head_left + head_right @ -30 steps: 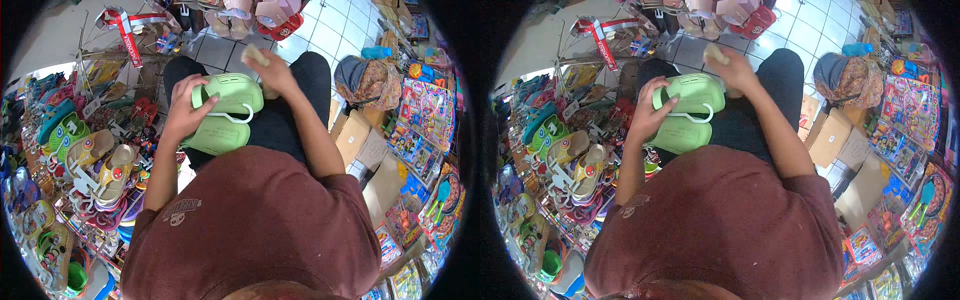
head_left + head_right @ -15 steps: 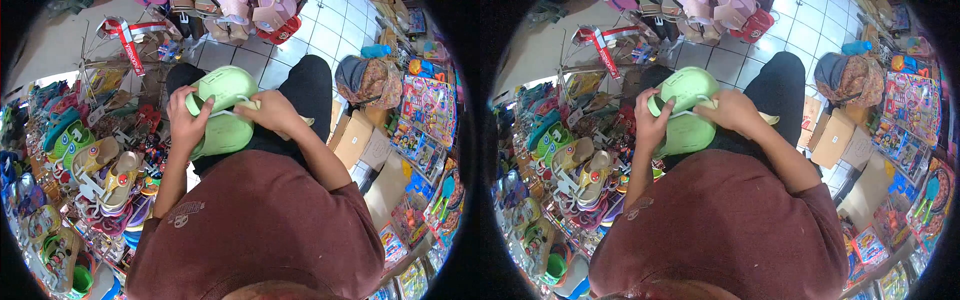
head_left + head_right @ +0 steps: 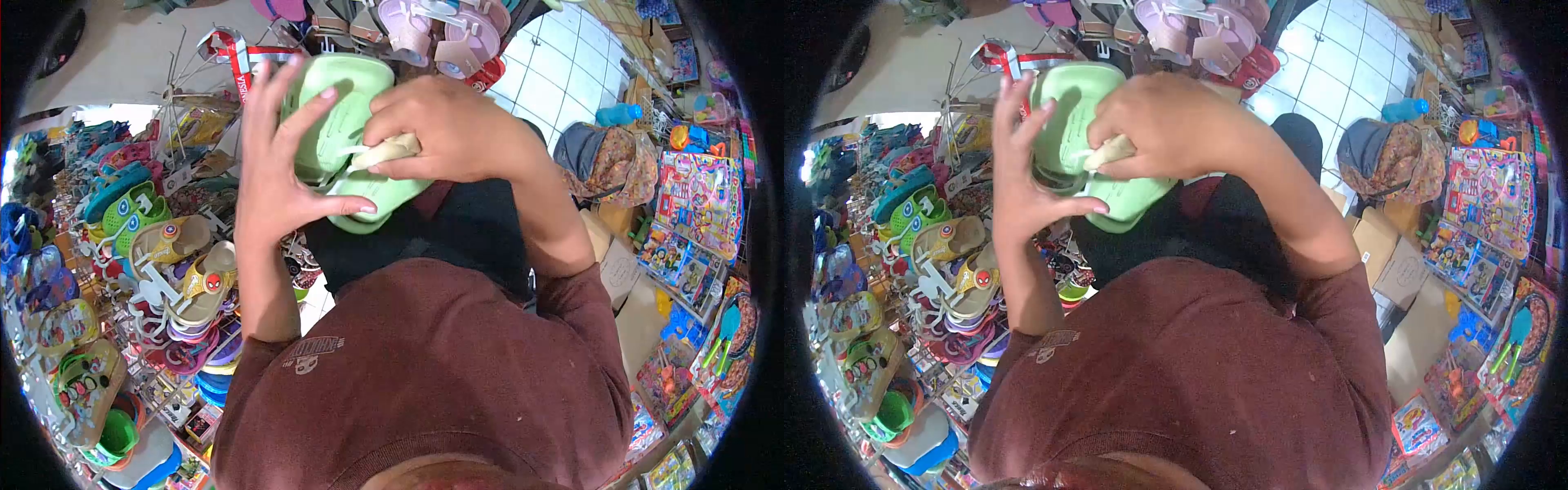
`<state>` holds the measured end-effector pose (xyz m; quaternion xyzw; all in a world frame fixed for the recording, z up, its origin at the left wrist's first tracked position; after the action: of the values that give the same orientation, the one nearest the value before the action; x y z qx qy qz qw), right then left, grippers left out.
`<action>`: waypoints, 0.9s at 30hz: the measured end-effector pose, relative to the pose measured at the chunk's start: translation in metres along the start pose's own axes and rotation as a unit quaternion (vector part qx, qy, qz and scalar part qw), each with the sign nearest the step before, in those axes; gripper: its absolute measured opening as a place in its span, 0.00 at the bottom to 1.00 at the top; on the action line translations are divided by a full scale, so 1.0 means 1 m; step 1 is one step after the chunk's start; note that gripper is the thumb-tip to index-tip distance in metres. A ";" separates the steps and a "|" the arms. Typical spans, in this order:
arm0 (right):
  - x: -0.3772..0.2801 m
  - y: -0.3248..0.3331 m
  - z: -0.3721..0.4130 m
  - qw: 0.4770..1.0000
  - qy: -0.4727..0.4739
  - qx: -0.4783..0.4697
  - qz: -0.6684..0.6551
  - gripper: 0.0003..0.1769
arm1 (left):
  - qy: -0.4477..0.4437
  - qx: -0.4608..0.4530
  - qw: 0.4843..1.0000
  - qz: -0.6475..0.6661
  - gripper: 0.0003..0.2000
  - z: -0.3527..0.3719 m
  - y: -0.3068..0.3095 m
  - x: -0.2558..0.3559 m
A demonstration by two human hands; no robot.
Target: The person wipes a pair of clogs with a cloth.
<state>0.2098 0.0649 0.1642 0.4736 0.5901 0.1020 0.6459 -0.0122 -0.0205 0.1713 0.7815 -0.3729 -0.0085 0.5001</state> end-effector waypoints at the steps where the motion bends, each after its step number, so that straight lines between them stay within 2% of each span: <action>1: -0.003 0.004 -0.003 0.999 0.022 0.020 0.028 0.16 | -0.026 0.020 0.999 0.004 0.54 -0.011 0.008 0.003; 5: -0.015 0.016 -0.014 0.992 0.051 0.046 0.105 0.13 | -0.014 -0.100 0.995 -0.011 0.50 -0.042 0.016 -0.001; 6: -0.015 0.016 -0.013 0.990 0.019 0.076 0.121 0.14 | -0.005 -0.095 0.995 -0.036 0.46 -0.043 0.012 -0.003; 9: -0.009 0.014 -0.010 0.980 0.045 0.130 0.144 0.12 | 0.083 -0.087 0.992 0.032 0.48 -0.044 -0.003 0.001; 10: -0.007 0.012 -0.008 0.979 0.038 0.131 0.150 0.13 | 0.056 -0.077 0.995 -0.002 0.40 -0.039 -0.011 -0.001; 12: -0.005 0.009 -0.006 0.978 0.024 0.131 0.159 0.14 | 0.069 -0.089 0.994 0.008 0.38 -0.033 -0.023 0.003; 15: 0.000 0.009 -0.007 0.983 -0.067 0.056 0.158 0.17 | 0.079 -0.063 0.994 0.045 0.32 -0.018 -0.040 0.003; 17: 0.009 -0.006 -0.003 0.986 -0.067 0.070 0.137 0.18 | 0.106 -0.042 0.992 0.050 0.30 -0.008 -0.051 0.004; 18: 0.012 -0.011 -0.001 0.987 -0.067 0.076 0.127 0.18 | 0.101 -0.031 0.993 0.054 0.26 -0.005 -0.056 0.004; 21: 0.012 -0.012 0.000 0.989 -0.083 0.044 0.116 0.19 | 0.137 -0.029 0.990 0.033 0.22 -0.003 -0.059 0.014; 24: 0.014 -0.016 0.005 0.988 -0.075 0.070 0.118 0.21 | 0.120 -0.017 0.990 0.075 0.19 -0.007 -0.058 0.015; 27: 0.014 0.010 0.014 0.988 -0.068 0.086 -0.112 0.17 | 0.143 -0.080 0.985 0.052 0.19 -0.011 -0.042 0.011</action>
<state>0.2302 0.0727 0.1597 0.4645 0.6003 -0.0544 0.6488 0.0244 -0.0092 0.1473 0.7117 -0.3361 0.0993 0.6088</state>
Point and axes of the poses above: each hand's wrist, its own z-axis away from the middle knuckle, its own y-axis out of the back of the hand, x = y × z, the point moved 1 cm from there along -z, towards the middle knuckle, and after that the axes turned 6 degrees about -y, right-handed, at the moved point
